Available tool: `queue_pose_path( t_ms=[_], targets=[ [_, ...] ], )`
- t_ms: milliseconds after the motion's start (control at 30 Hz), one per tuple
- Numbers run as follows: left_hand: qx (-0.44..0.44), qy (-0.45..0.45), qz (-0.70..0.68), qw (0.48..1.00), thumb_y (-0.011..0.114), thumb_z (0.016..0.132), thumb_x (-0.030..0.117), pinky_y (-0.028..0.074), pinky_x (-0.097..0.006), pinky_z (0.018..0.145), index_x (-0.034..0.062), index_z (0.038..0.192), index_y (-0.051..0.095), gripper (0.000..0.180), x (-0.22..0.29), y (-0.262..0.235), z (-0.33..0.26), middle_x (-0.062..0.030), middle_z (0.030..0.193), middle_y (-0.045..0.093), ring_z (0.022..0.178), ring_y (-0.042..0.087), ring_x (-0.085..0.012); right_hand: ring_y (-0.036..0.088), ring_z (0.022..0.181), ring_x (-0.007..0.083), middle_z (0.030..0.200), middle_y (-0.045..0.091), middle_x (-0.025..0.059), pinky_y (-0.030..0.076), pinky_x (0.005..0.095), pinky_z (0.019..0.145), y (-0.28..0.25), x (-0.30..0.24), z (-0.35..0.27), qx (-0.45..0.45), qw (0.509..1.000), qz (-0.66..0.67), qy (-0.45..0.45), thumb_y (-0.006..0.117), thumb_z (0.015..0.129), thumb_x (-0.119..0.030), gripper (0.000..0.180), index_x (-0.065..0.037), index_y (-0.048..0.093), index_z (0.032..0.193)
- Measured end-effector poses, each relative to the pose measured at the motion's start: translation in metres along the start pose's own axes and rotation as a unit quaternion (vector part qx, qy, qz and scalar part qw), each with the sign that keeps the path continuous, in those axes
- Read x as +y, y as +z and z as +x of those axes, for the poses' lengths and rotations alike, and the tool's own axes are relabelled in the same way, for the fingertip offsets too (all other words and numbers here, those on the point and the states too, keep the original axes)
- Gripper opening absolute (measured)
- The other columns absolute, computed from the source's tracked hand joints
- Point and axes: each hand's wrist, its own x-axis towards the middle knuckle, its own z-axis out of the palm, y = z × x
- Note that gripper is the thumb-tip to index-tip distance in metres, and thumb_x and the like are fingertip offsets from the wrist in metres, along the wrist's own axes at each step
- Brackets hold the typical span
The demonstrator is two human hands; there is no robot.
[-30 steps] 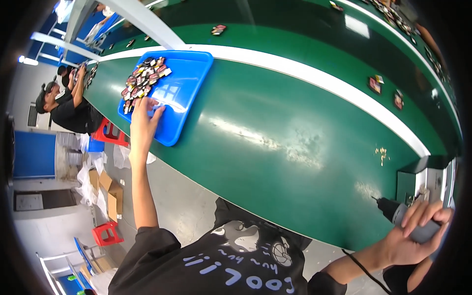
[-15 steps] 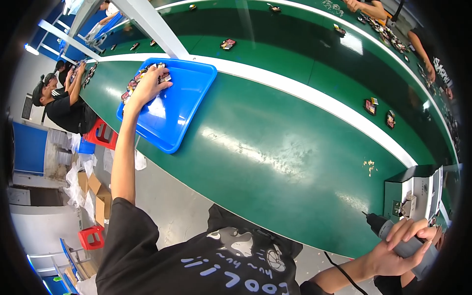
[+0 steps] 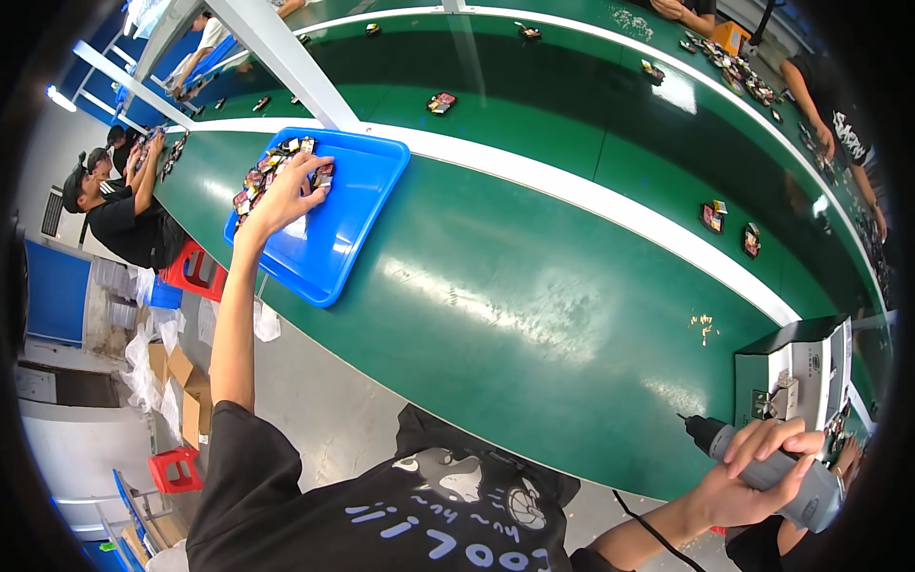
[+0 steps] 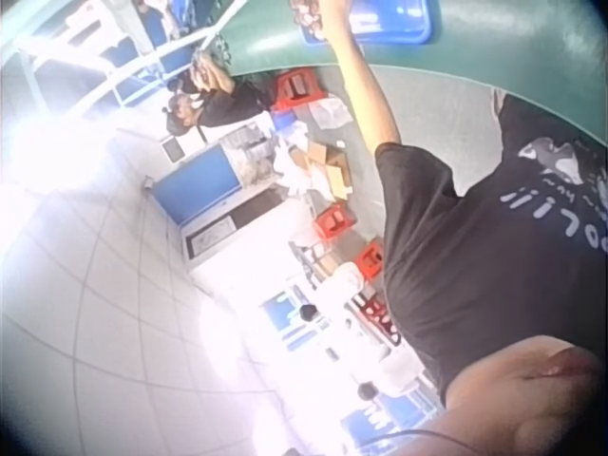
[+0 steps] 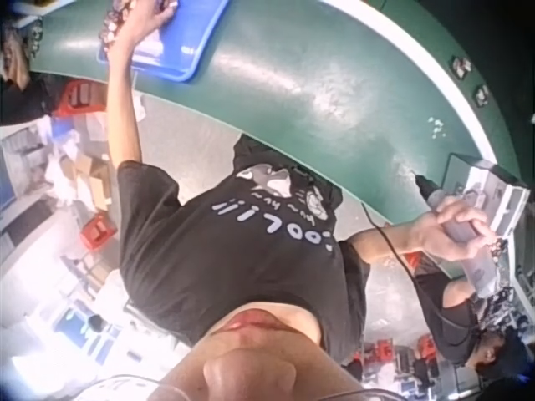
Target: Assembling electronic components using an electric screwdriver on a factory production line.
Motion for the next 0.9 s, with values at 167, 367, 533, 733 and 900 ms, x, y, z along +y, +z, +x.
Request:
queue_pose_path(
  t_ms=[167,367,533,733,900],
  targets=[
    [0.010,-0.044,-0.043,0.998,0.072,0.083,0.008,0.052,-0.033,0.080,0.0039,0.129,0.063,0.047,0.015,-0.006,-0.005,-0.0116,0.111,0.058,0.076,0.058,-0.0173,0.037,0.044,0.0109,0.080,0.043,0.0071,0.032,0.0232,0.042,-0.007,0.000,-0.003,0.005,1.000,0.021,0.005,0.042,0.108,-0.029,0.027,-0.005,0.040,0.096],
    [0.043,-0.006,-0.198,0.979,0.074,0.078,-0.001,0.051,-0.027,0.070,0.0047,0.126,0.063,0.049,0.170,0.016,-0.011,-0.0093,0.113,0.058,0.077,0.056,-0.0138,0.037,0.042,0.0114,0.078,0.043,0.0070,0.032,0.0241,0.040,-0.013,-0.010,-0.012,0.018,0.999,0.026,-0.006,0.044,0.107,-0.030,0.028,-0.004,0.041,0.096],
    [-0.195,0.115,-0.286,0.931,0.075,0.084,0.006,0.056,-0.038,0.082,0.0075,0.132,0.055,0.052,0.293,0.058,-0.036,-0.0139,0.126,0.055,0.101,0.065,-0.0326,0.036,0.038,0.0113,0.073,0.045,0.0074,0.032,0.0258,0.037,0.019,-0.015,-0.014,0.018,0.997,0.069,-0.007,0.045,0.106,-0.034,0.031,-0.005,0.042,0.096],
    [-0.188,0.259,-0.216,0.923,0.075,0.087,0.009,0.057,-0.043,0.085,0.0062,0.127,0.059,0.043,0.333,0.095,-0.034,-0.0123,0.130,0.054,0.104,0.066,-0.0324,0.037,0.037,0.0144,0.073,0.047,0.0108,0.038,0.0303,0.037,0.025,-0.020,-0.028,0.008,0.996,0.093,0.003,0.043,0.107,-0.034,0.033,-0.002,0.043,0.098],
    [-0.198,0.318,-0.189,0.908,0.072,0.086,0.008,0.057,-0.041,0.084,0.0033,0.126,0.062,0.041,0.341,0.100,-0.025,-0.0107,0.128,0.057,0.100,0.066,-0.0306,0.040,0.038,0.0154,0.074,0.049,0.0119,0.038,0.0310,0.037,0.020,-0.022,-0.031,0.009,0.996,0.093,0.003,0.043,0.107,-0.035,0.034,-0.002,0.043,0.099]
  ],
)
